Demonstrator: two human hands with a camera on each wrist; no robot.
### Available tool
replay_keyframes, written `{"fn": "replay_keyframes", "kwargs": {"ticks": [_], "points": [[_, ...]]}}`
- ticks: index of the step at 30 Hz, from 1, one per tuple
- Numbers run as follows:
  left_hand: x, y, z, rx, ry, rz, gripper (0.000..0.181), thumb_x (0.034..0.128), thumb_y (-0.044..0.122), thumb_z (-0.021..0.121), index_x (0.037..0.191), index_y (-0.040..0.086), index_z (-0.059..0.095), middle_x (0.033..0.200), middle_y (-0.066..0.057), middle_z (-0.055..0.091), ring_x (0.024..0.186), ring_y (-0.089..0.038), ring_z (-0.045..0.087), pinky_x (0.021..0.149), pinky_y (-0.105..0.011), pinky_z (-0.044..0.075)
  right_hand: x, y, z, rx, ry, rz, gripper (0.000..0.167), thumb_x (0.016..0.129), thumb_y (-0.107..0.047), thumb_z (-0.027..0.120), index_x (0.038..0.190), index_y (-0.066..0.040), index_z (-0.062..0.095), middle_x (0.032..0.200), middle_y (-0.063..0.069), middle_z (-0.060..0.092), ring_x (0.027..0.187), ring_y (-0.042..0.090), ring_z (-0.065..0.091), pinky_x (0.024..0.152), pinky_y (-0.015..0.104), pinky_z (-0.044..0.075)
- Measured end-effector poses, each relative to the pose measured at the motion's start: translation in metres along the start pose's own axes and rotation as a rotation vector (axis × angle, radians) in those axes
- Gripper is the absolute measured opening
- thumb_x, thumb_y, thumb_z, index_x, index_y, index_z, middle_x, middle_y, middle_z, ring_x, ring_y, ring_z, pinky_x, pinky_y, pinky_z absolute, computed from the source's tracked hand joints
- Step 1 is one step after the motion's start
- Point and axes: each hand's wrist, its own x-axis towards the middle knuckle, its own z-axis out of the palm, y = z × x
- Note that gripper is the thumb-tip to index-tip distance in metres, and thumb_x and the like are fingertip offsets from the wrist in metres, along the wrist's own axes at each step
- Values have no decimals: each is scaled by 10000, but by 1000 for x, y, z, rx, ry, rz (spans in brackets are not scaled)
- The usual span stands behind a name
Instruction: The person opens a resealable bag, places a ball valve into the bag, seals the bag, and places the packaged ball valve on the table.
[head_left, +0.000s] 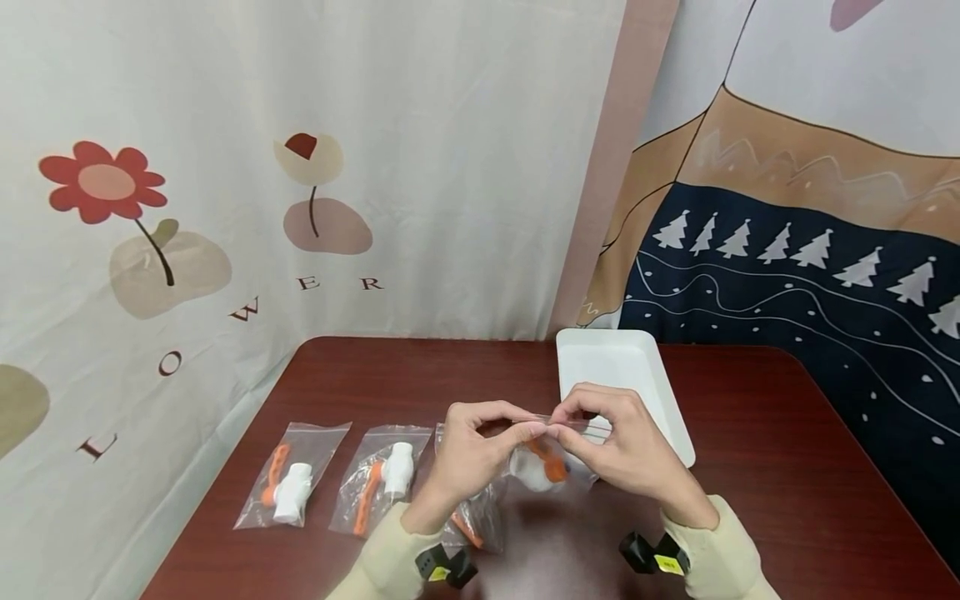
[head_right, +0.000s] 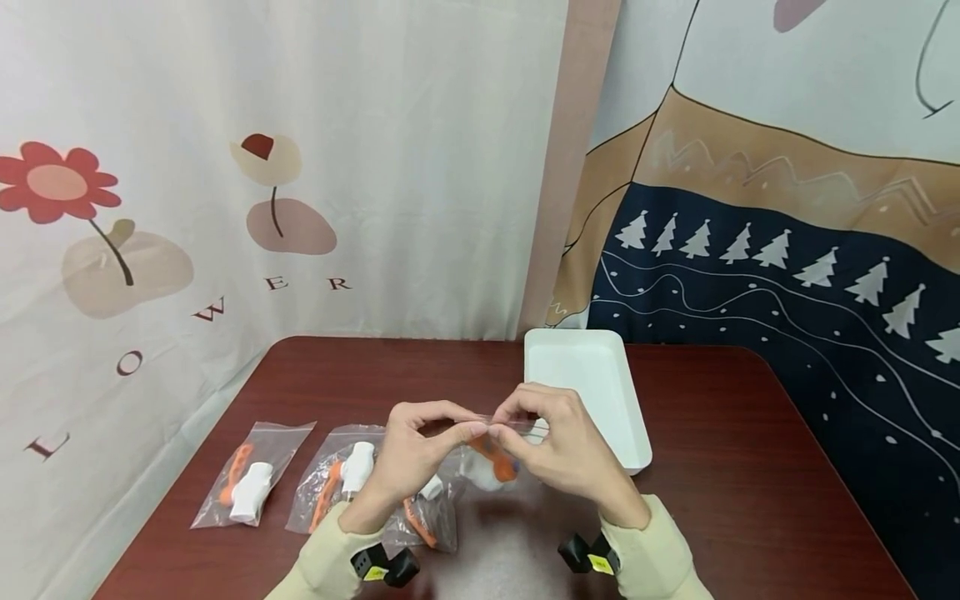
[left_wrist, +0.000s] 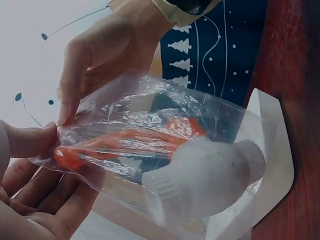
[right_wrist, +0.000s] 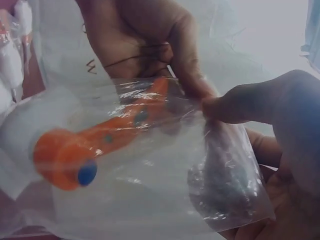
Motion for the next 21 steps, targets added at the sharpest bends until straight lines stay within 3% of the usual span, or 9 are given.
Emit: {"fn": "replay_keyframes", "kwargs": {"ticks": [9,13,21], "points": [[-2,3,0,98,60,-6,75,891,127,802,898,52,807,836,-120,791,665,-58,697,588,-209,573,0,1,5,-5,20,-13,195,898,-79,782,891,-260,710,764,-133,604,724,39,574,669,225,540],[-2,3,0,87,71,7,76,887,94,799,898,18,798,860,-144,791,692,-98,735,631,-262,617,0,0,5,-20,20,2,203,893,-87,789,902,-271,705,773,-155,603,723,30,581,669,219,549],[0,10,-5,67,106,2,65,889,100,800,892,36,788,839,-144,781,699,-106,727,628,-240,605,0,-1,-3,-45,26,2,236,885,-58,783,901,-277,695,786,-163,597,741,32,583,711,216,557]]}}
